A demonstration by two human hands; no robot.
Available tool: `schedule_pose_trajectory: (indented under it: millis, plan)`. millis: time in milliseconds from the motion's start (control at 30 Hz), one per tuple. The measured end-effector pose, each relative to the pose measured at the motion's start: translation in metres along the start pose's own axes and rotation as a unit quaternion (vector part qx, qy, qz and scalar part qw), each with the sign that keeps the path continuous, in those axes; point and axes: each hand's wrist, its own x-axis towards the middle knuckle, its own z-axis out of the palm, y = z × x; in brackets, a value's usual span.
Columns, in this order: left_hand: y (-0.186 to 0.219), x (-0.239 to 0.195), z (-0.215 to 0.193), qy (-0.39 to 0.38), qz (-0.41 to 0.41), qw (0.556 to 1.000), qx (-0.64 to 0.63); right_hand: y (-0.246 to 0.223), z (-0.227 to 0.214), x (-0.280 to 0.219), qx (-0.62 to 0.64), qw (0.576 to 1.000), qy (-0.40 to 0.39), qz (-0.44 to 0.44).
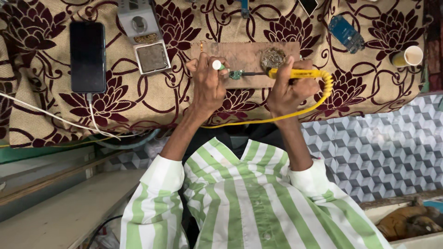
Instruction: The person uses a soldering iron and solder to work on a small electronic component placed on a wooden board. They repeatedly apply heat and solder to the component while holding it steady with their other hand.
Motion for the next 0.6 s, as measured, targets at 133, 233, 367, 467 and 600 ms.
schedule_pose_trajectory:
  millis: [133,233,367,467,600]
  plan:
    - [-0.004,-0.004,0.006,-0.002,-0.007,1.0,0.015,-0.008,0.004,-0.006,0.108,0.992,-0.052,0.037]
    - [-0.008,-0.006,0.017,-0.018,-0.046,0.999,0.009,-0.008,0.0,-0.017,0.046,0.994,-0.096,0.005]
    - [-0.017,-0.017,0.022,0.006,-0.037,0.999,-0.004,0.007,0.006,-0.029,0.065,0.998,0.007,0.005]
    - [-0.02,-0.018,0.022,0.038,0.014,0.999,0.033,0.019,0.01,-0.041,0.204,0.969,0.124,0.06]
    - [-0.012,-0.011,0.014,0.054,-0.051,0.992,-0.097,0.031,-0.005,-0.055,0.297,0.92,0.216,0.139]
